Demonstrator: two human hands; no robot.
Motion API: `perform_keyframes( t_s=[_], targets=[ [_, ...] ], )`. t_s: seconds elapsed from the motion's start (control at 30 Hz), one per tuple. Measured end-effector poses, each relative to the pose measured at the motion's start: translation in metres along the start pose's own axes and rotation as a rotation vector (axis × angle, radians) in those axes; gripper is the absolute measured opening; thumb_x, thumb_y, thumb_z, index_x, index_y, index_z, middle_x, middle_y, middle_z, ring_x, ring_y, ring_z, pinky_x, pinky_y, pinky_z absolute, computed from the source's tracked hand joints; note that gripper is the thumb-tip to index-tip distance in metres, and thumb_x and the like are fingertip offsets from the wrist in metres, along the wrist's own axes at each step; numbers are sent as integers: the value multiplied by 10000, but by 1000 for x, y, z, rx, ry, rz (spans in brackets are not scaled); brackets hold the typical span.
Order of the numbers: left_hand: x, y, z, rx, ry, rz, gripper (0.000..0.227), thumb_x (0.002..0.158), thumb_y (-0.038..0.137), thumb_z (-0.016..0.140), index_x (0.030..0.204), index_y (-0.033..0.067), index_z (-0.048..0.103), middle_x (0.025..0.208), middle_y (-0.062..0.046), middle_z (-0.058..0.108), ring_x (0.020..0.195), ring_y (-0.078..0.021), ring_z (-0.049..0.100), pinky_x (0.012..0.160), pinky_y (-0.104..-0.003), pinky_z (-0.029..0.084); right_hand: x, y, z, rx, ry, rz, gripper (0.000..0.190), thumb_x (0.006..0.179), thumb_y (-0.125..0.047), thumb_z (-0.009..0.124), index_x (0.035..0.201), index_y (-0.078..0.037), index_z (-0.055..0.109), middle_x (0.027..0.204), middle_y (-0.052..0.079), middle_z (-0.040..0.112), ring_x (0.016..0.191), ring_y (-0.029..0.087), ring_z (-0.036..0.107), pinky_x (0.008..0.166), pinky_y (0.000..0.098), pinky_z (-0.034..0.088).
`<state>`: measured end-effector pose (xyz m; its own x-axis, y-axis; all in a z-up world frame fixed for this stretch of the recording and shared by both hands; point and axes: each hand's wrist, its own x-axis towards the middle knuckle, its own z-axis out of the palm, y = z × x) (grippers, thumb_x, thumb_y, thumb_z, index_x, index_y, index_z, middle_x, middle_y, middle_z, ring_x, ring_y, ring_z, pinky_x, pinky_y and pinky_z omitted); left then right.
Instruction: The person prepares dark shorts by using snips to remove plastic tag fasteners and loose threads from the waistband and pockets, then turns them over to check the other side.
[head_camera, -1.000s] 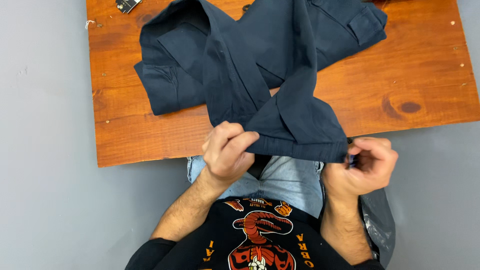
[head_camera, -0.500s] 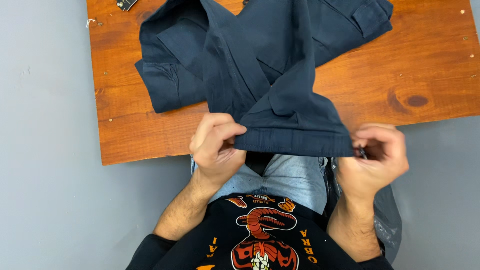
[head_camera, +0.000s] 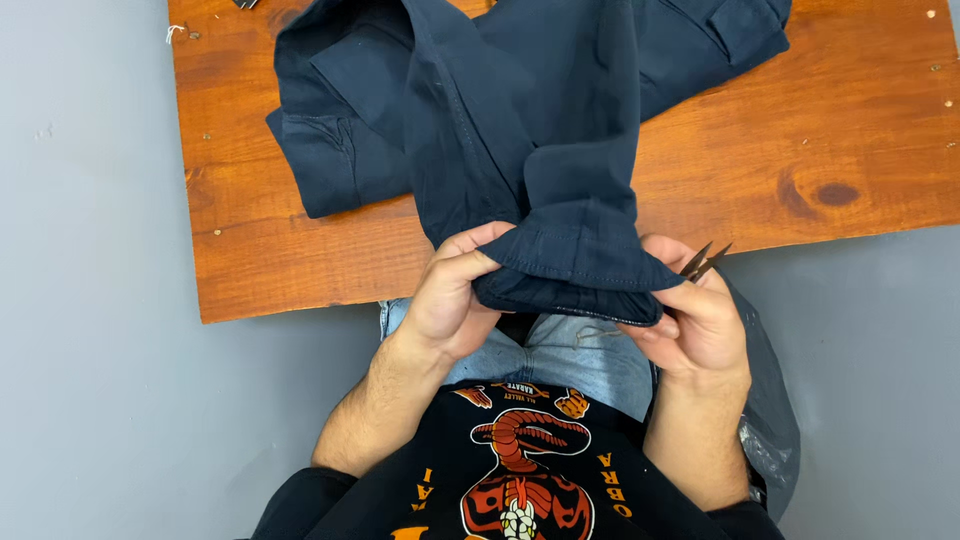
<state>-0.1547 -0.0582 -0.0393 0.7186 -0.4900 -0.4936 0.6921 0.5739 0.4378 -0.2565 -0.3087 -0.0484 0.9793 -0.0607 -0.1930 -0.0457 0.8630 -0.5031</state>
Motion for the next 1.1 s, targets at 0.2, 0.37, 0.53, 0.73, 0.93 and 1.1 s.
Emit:
perform_keyframes(
  t_s=[0.2, 0.37, 0.53, 0.73, 0.93, 1.1],
  targets=[
    [-3, 9, 29, -130, -38, -98, 312, 1064, 190, 755, 776, 74, 774, 556, -49, 588, 516, -170, 575, 658, -284, 526, 13, -3, 28, 52, 158, 59, 264, 1032, -130, 698, 1184, 33, 839, 664, 84, 654, 403, 66, 472, 426, 200, 438],
    [3, 6, 20, -159, -93, -190, 579, 1133, 339, 695, 575, 208, 612, 441, 55, 411, 399, -88, 330, 615, -236, 338, 16, -1, 3, 4, 233, 174, 453, 1126, -361, 682, 1208, 26, 905, 784, 95, 853, 389, 36, 489, 421, 159, 418],
    [-3, 13, 36, -278, 1, -167, 406, 1175, 435, 759, 1215, 80, 951, 1242, -178, 943, 1249, -350, 886, 1242, -485, 613, 19, -2, 19, 92, 251, 209, 496, 1222, -399, 639, 1281, 38, 866, 801, 42, 848, 369, -36, 430, 444, 127, 393],
    [1, -2, 25, -274, -46, -113, 524, 1250, 493, 678, 1378, 36, 900, 1427, -237, 876, 1429, -435, 799, 1297, -692, 582, 22, 11, 33, 201, 306, 210, 414, 1236, -387, 679, 1002, -59, 773, 659, -57, 653, 363, -9, 402, 444, 131, 338],
    [-1, -4, 19, -335, -57, -110, 530, 1273, 518, 640, 1240, 61, 906, 1334, -239, 904, 1238, -402, 888, 1063, -571, 766, 22, 23, 38, 191, 319, 221, 406, 1244, -367, 686, 940, -104, 740, 654, -62, 658, 379, 5, 404, 467, 146, 339],
    [2, -2, 15, -287, -91, -103, 547, 1276, 522, 626, 1294, 47, 896, 1361, -262, 890, 1266, -418, 877, 1072, -601, 761, 23, 15, 38, 155, 281, 213, 393, 1231, -397, 692, 973, -111, 770, 640, -77, 641, 372, 4, 403, 465, 161, 337]
  ],
)
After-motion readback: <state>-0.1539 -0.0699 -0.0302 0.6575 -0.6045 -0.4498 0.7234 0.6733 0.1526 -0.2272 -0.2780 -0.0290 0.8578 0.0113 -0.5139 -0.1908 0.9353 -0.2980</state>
